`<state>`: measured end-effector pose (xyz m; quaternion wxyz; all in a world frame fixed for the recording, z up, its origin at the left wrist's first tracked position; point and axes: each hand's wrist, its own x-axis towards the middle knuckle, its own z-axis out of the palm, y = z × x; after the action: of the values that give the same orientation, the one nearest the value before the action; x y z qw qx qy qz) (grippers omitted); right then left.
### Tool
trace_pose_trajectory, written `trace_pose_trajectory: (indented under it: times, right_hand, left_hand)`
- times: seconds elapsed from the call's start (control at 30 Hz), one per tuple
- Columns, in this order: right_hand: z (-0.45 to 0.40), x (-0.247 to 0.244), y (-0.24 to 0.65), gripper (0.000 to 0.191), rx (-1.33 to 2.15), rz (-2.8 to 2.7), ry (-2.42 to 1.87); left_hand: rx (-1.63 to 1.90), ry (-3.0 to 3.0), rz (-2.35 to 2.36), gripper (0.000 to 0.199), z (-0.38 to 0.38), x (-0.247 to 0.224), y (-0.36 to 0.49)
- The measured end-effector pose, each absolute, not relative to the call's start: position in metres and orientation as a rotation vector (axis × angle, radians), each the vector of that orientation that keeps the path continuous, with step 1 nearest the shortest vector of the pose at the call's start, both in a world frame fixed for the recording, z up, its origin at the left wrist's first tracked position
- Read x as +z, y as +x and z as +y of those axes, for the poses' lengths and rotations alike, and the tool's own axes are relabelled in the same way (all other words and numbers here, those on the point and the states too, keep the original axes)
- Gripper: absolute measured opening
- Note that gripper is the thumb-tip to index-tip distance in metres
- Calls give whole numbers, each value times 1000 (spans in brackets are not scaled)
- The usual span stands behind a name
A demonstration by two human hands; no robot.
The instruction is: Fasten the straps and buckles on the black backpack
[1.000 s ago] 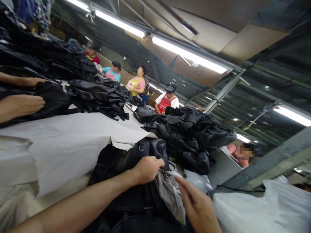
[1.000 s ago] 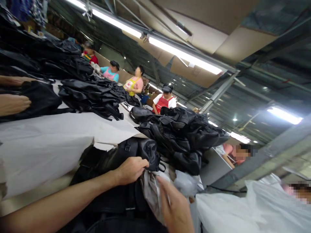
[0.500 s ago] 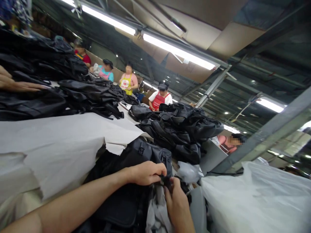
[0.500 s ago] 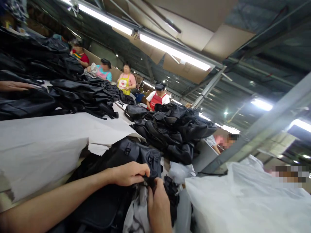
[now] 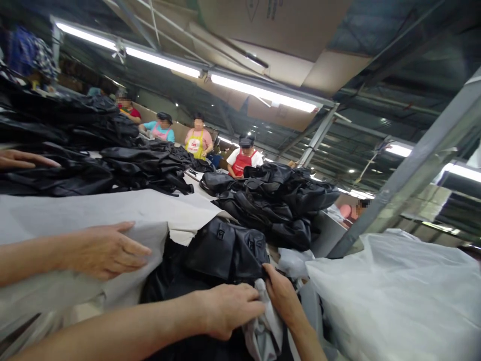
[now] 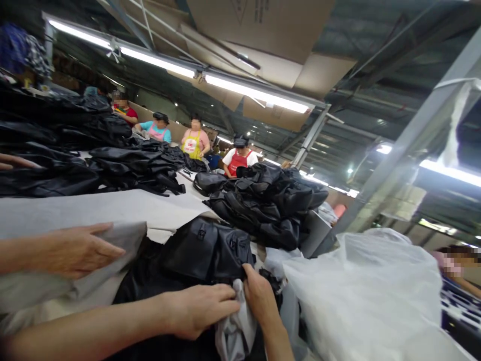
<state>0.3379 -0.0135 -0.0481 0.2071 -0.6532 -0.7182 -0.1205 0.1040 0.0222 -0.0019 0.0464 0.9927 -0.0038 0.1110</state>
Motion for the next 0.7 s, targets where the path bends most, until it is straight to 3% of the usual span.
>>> trace_pose_trajectory:
  times: [0.13, 0.33, 0.7]
  right_hand:
    - [-22, -40, 341, 36, -387, -1975, -1855]
    - [-26, -35, 336, 32, -448, -1968, -1880]
    - [-27, -24, 335, 20, -457, -1977, -1815]
  left_hand:
    - [301, 2955, 276, 44, 15, -20, 125]
    - [178, 2866, 640, 80, 2, -37, 157]
    - [201, 2636, 1006, 55, 8, -39, 199]
